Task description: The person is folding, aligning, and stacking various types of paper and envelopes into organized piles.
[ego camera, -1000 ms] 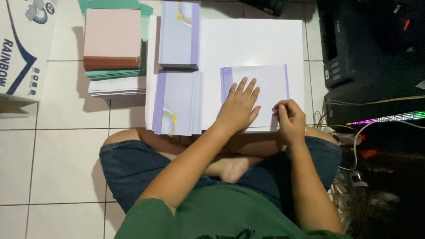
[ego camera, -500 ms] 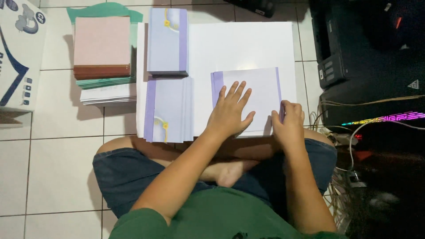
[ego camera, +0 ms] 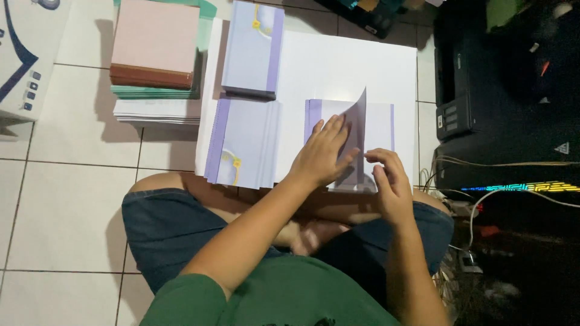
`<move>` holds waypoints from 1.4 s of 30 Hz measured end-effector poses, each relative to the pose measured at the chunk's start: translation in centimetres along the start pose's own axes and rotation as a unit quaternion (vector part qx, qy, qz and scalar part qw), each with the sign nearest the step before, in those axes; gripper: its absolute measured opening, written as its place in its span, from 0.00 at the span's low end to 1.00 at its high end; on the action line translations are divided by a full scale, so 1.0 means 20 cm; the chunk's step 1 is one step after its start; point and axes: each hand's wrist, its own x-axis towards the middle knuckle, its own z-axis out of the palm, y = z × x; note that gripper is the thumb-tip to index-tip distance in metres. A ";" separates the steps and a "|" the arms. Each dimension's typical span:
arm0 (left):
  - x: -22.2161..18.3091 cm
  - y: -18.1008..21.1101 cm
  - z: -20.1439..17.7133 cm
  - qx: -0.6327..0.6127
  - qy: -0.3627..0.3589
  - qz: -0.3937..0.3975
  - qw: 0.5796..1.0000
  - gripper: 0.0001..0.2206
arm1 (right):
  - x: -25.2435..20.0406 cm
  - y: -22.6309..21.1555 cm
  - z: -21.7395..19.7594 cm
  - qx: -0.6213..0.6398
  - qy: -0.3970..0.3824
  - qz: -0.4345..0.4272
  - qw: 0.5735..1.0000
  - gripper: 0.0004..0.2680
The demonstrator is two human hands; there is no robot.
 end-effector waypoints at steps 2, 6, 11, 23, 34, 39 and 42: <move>-0.01 -0.02 -0.01 -0.075 0.037 -0.014 0.996 0.36 | 0.00 -0.02 0.03 -0.038 -0.019 -0.003 0.999 0.11; -0.01 -0.09 0.05 -0.147 0.105 -0.024 0.983 0.39 | -0.02 -0.04 0.10 -0.194 -0.039 -0.021 0.980 0.12; -0.02 -0.08 0.07 -0.100 0.104 -0.012 0.990 0.34 | -0.05 0.01 0.13 -0.305 -0.050 -0.067 0.949 0.15; 0.00 -0.01 0.05 0.142 0.031 0.032 0.989 0.23 | 0.23 0.23 0.18 -0.461 -0.053 -0.108 0.879 0.21; 0.01 0.05 -0.02 0.126 0.006 -0.058 0.990 0.25 | 0.21 0.27 0.17 -0.462 -0.145 -0.033 0.874 0.23; 0.00 0.04 -0.02 0.133 -0.029 -0.073 0.988 0.27 | 0.40 0.26 0.20 -0.470 -0.133 -0.039 0.872 0.23; 0.01 0.05 -0.02 0.126 -0.032 -0.078 0.988 0.26 | 0.41 0.26 0.22 -0.466 -0.129 -0.037 0.875 0.24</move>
